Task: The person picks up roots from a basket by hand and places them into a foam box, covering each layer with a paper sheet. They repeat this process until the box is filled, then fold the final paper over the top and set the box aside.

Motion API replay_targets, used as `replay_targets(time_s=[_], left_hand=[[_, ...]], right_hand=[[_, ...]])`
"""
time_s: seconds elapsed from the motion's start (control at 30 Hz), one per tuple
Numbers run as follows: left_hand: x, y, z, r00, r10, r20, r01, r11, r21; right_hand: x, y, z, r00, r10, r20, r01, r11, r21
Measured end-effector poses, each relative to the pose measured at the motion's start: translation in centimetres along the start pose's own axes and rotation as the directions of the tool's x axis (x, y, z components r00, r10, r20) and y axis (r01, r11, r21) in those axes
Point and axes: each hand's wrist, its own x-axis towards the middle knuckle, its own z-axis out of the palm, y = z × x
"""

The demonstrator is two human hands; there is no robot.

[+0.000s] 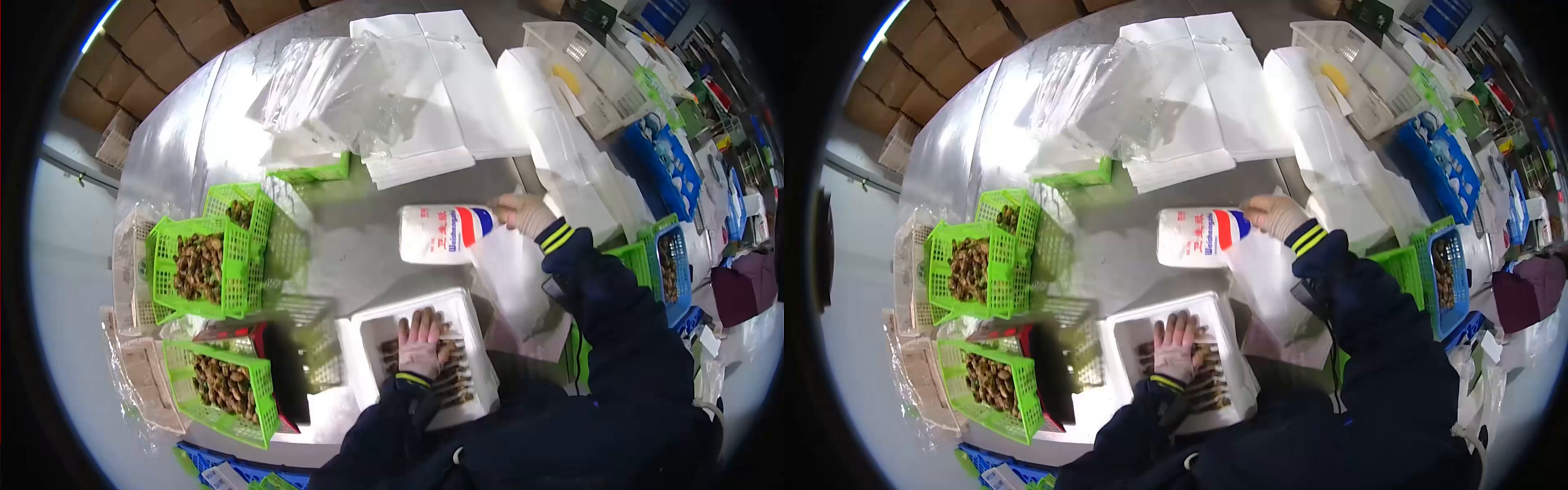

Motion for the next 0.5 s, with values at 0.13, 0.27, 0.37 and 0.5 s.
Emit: replay_targets(time_s=[0.13, 0.27, 0.37, 0.5], left_hand=[[0.0, 0.0, -0.3, 0.999, -0.029, 0.038, 0.032, 0.996, -0.079], [-0.1, -0.1, 0.4, 0.995, -0.073, 0.065, 0.078, 0.993, -0.085], [-0.2, -0.2, 0.7, 0.99, -0.088, 0.113, 0.096, 0.993, -0.065], [0.2, -0.2, -0.7, 0.988, -0.078, 0.136, 0.097, 0.985, -0.141]], right_hand=[[12.3, 5.5, -3.6, 0.939, 0.045, -0.341, -0.1, 0.984, -0.146], [20.7, 7.0, -3.5, 0.884, -0.027, -0.466, -0.247, 0.819, -0.517], [23.3, 9.0, -3.7, 0.876, -0.032, -0.481, -0.262, 0.807, -0.53], [24.0, 8.4, -4.3, 0.795, 0.104, -0.597, -0.073, 0.994, 0.076]])
